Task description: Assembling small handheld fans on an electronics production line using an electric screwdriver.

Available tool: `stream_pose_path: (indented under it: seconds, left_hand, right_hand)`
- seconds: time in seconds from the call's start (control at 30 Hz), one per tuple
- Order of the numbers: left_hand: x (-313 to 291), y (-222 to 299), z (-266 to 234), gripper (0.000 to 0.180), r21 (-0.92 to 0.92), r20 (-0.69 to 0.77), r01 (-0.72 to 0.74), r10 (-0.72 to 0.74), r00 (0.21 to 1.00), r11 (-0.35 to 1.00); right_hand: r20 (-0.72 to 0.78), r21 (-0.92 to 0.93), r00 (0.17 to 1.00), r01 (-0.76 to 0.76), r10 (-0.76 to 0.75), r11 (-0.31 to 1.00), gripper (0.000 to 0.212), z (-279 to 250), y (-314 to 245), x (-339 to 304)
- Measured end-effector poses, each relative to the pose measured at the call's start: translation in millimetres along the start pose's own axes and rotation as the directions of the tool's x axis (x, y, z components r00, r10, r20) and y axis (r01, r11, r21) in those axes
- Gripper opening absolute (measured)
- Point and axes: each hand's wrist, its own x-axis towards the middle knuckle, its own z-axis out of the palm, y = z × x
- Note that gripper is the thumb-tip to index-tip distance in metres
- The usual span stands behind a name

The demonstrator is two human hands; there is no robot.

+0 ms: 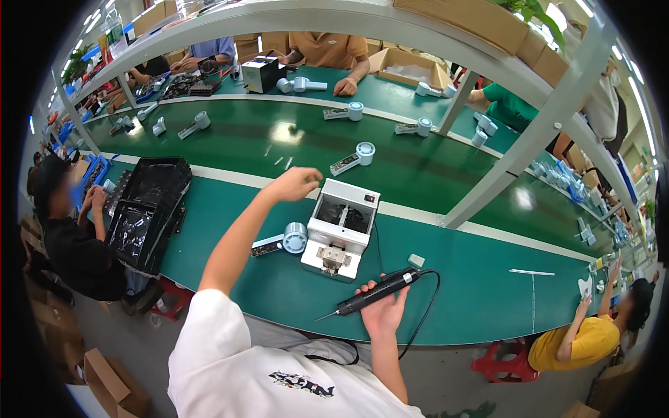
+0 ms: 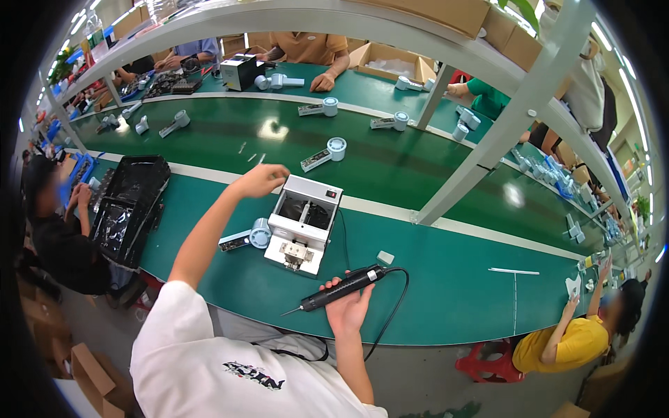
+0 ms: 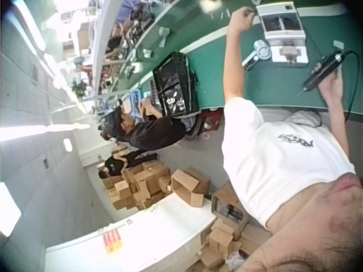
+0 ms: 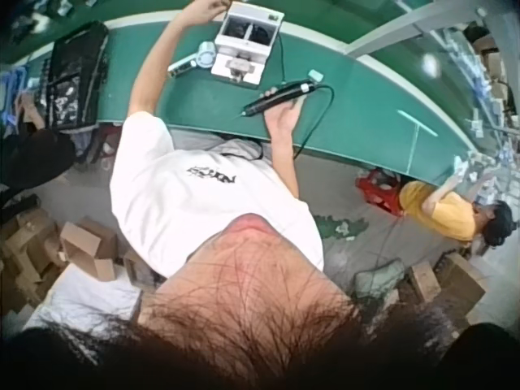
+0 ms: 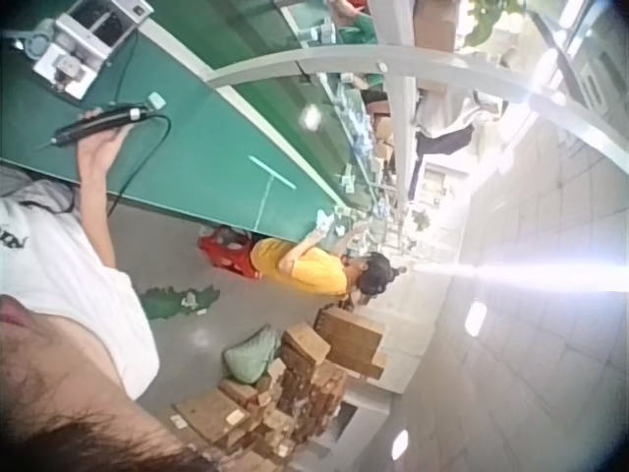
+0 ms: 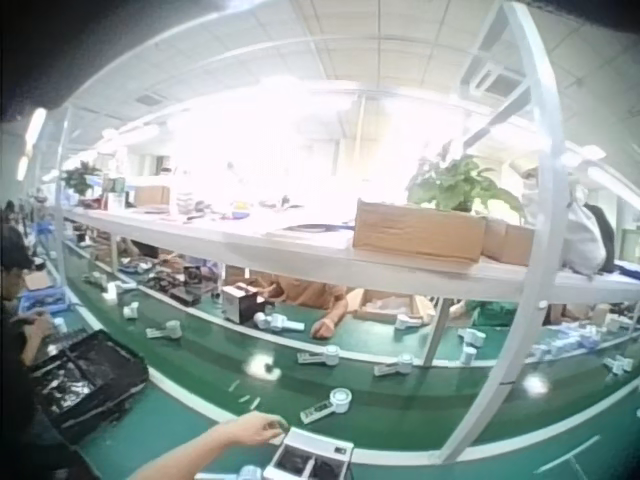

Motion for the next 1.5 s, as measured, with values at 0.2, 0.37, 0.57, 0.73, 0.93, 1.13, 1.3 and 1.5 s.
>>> stream_pose_path:
  seconds: [0.2, 0.37, 0.57, 0.73, 0.93, 1.13, 1.3, 1.5]
  left_hand:
    - [-160, 4, 3, 0.109, -0.154, -0.021, 0.049, -0.053, 0.998, 0.987]
    - [-169, 23, 45, 0.059, 0.131, -0.324, 0.093, -0.046, 0.945, 0.987]
    - [-27, -49, -20, 0.025, 0.058, -0.429, -0.014, 0.038, 0.902, 0.998]
    - [167, -61, -25, 0.029, 0.273, -0.476, 0.035, 0.103, 0.873, 0.961]
    - [249, -58, 25, 0.033, 0.340, -0.387, 0.145, -0.003, 0.922, 0.929]
    - [231, -12, 64, 0.034, 0.441, -0.536, -0.185, 0.423, 0.730, 0.878]
    - [205, 25, 94, 0.044, 0.081, -0.079, -0.178, 0.184, 0.980, 0.981]
    - [178, -11, 73, 0.037, -0.311, -0.144, 0.009, -0.056, 0.988, 0.950]
  right_hand:
    - [-0.055, -0.017, 0.998, -0.005, 0.004, 1.000, 0.065, 5, -9, 6]
    - [-0.042, -0.019, 0.999, -0.008, 0.007, 1.000, 0.066, 3, -6, 10]
    - [-0.011, 0.024, 1.000, -0.010, 0.010, 1.000, 0.067, -3, -11, 6]
    - [0.020, 0.037, 1.000, 0.019, -0.019, 0.999, 0.066, -5, -13, 1]
    - [-0.006, 0.061, 1.000, 0.011, -0.010, 0.998, 0.068, -7, -5, 7]
    - [-0.012, 0.068, 1.000, 0.014, -0.013, 0.998, 0.069, 0, -7, 8]
    - [0.003, 0.069, 1.000, -0.004, 0.004, 0.998, 0.066, -1, -9, 5]
    - [-0.002, 0.044, 1.000, -0.015, 0.015, 0.999, 0.065, 1, -7, 3]
